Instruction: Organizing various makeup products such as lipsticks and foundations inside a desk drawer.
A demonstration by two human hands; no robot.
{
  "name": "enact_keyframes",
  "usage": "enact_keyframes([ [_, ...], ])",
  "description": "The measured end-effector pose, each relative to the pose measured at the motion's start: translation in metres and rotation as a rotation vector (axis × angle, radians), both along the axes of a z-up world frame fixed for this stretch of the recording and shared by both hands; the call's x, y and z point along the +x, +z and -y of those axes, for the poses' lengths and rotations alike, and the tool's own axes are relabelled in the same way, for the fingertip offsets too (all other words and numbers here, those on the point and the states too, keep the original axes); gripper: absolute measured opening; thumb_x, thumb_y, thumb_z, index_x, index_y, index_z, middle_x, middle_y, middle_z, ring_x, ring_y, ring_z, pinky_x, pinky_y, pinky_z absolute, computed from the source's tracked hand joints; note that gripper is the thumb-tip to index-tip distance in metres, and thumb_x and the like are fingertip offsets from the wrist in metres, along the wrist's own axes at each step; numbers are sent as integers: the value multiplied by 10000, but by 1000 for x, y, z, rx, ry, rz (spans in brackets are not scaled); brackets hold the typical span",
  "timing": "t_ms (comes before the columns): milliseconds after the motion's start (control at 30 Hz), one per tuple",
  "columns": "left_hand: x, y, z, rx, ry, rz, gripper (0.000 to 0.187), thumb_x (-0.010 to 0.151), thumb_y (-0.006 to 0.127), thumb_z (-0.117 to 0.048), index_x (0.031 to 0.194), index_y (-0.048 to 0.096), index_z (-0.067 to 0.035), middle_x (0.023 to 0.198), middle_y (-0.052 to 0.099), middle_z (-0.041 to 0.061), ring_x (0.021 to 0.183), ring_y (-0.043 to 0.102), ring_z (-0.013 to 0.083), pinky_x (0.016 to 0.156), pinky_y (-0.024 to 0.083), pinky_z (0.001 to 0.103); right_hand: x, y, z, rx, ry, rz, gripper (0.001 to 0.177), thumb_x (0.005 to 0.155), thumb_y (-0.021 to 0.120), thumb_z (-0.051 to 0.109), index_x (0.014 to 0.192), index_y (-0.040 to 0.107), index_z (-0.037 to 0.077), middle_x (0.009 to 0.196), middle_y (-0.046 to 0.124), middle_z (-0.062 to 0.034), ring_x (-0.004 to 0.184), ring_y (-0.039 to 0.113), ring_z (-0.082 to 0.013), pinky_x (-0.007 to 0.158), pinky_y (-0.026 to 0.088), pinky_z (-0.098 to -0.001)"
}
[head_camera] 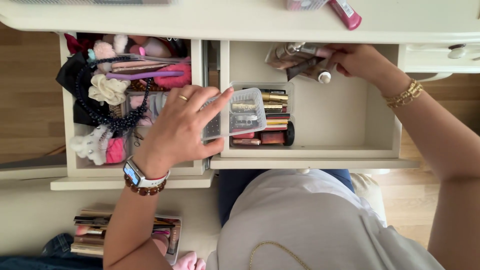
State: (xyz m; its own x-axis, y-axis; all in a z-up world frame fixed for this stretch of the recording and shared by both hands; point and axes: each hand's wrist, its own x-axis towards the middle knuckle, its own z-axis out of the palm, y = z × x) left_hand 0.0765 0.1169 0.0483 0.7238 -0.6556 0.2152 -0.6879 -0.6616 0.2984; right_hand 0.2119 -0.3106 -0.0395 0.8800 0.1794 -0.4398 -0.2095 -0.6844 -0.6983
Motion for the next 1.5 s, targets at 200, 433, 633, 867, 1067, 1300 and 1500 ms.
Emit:
enact_keyframes([
  [200,-4,-8,-3,-29,19,-39,889,721,792,-413,1495,513,-77,1293,572,138,1148,545,331,1048,426,508,26,-16,-25,-116,184,79,206,1050,546,126,1071,721,20,756,649,-23,578,503,-96,526,459,-272],
  [433,-1,-11,-13,-84,45,-57,844,763,797,-424,1478,524,-67,1292,569,152,1168,537,339,1050,407,512,23,6,-74,90,296,142,236,1070,532,187,1156,746,133,685,594,-33,531,462,-96,469,396,-261],
  [633,-1,-5,-17,-79,132,-123,839,758,796,-377,1485,520,-62,1323,575,135,1203,537,338,1041,415,499,30,-25,-65,175,311,129,263,1090,496,153,1233,717,139,749,610,-4,608,505,-61,507,441,-234],
  [867,0,0,-12,-80,129,-155,835,761,795,-363,1492,523,-63,1326,570,143,1191,526,352,1059,415,503,23,-20,-69,205,352,125,341,1065,494,69,1276,733,190,725,585,-16,609,469,-90,555,446,-261],
  [1067,2,0,-11,-66,130,-169,833,754,789,-356,1484,521,-60,1300,569,146,1167,528,354,1050,417,498,22,-22,-68,208,414,193,337,1071,498,38,1269,731,180,743,580,-18,658,510,-100,632,496,-281],
  [1300,2,0,-9,-66,121,-185,847,752,792,-348,1497,511,-59,1308,567,139,1159,529,349,1056,418,500,21,-23,-68,216,347,92,295,1085,489,126,1266,719,157,756,565,-12,654,480,-98,605,465,-283],
  [1500,1,-6,1,-59,90,-85,906,764,824,-392,1531,465,-69,1316,566,132,1202,530,328,1087,417,504,19,-12,-52,-100,270,-58,382,1151,464,331,1108,681,20,748,579,-48,631,499,-135,596,471,-304],
])
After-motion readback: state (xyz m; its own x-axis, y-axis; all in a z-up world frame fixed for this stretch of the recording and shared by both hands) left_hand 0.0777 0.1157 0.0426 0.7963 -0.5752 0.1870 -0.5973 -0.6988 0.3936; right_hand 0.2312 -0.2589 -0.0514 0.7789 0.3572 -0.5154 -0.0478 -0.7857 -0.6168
